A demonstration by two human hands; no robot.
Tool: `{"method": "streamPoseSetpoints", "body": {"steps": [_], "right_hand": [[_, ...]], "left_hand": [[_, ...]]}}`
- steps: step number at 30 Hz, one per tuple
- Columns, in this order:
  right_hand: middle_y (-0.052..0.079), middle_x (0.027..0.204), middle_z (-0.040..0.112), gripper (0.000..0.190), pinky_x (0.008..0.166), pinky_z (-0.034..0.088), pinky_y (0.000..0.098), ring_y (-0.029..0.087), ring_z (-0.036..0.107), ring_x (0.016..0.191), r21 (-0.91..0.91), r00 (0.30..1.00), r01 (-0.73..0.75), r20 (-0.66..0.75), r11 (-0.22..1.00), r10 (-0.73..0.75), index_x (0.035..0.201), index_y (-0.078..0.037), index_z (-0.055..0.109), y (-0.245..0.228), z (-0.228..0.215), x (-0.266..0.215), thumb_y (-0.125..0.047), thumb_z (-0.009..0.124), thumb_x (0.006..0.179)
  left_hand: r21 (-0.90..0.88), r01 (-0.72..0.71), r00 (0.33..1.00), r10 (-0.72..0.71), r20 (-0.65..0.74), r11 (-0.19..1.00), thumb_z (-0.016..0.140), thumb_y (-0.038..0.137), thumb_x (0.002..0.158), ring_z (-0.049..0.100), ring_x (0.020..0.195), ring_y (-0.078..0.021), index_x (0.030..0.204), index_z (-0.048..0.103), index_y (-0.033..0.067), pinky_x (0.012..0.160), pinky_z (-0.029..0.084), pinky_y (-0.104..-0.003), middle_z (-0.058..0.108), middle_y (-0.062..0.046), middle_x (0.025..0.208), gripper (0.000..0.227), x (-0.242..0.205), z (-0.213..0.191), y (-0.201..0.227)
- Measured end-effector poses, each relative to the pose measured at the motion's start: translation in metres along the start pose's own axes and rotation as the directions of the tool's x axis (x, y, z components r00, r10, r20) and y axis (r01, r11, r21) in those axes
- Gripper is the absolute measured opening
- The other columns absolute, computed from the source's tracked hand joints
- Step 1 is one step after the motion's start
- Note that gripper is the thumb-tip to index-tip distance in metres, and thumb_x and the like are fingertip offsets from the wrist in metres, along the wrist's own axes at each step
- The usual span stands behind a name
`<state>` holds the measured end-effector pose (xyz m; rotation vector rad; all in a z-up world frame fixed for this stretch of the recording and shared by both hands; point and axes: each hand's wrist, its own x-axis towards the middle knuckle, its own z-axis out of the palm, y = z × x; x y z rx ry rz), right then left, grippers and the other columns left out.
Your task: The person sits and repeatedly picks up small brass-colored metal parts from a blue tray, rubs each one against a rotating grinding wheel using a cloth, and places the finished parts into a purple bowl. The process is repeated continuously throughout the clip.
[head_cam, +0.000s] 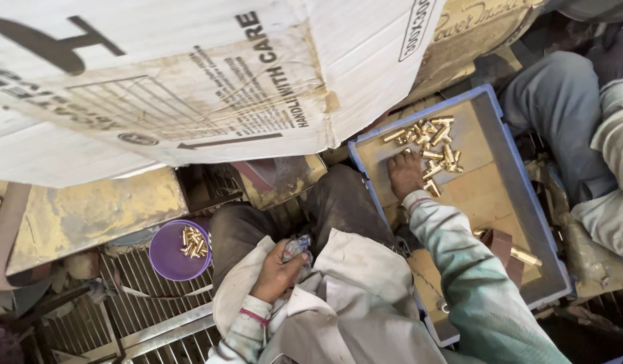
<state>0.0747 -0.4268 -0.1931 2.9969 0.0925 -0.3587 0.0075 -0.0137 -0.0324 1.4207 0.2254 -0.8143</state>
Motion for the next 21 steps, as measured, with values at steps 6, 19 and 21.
{"method": "streamPoseSetpoints", "body": {"steps": [6,19,21], "right_hand": [[0.017,0.115,0.069,0.034,0.09,0.054,0.0445,0.034,0.067,0.105,0.57,0.957,-0.29,0.184,0.769,0.225,0.12,-0.006,0.068,0.002,-0.022,-0.034,-0.017,0.073,0.089],[0.019,0.118,0.069,0.044,0.082,0.058,0.0408,0.026,0.069,0.098,0.759,0.989,-0.13,0.143,-0.639,-0.032,0.151,-0.005,0.048,-0.102,-0.158,-0.093,-0.015,0.053,0.108],[0.017,0.12,0.067,0.051,0.091,0.058,0.0421,0.027,0.069,0.105,0.917,0.989,-0.144,0.127,-0.372,-0.07,0.151,-0.009,0.043,-0.143,-0.177,-0.101,-0.011,0.055,0.102]], "left_hand": [[-0.017,-0.011,0.996,0.01,-0.087,1.0,0.073,0.014,0.091,0.059,0.074,-0.0096,0.112,0.068,0.0023,0.067,0.05,-0.027,0.07,-0.003,0.088,0.025,-0.002,0.002,0.005],[-0.288,-0.238,0.97,0.211,-0.121,0.928,0.071,0.013,0.094,0.067,0.089,-0.0113,0.122,0.06,0.0005,0.08,0.055,-0.027,0.072,-0.005,0.1,0.032,-0.021,0.003,0.02],[-0.303,-0.28,0.959,0.251,-0.131,0.911,0.071,0.013,0.093,0.066,0.093,-0.0092,0.126,0.057,0.0034,0.083,0.055,-0.026,0.07,-0.002,0.105,0.037,-0.022,0.005,0.024]]}}
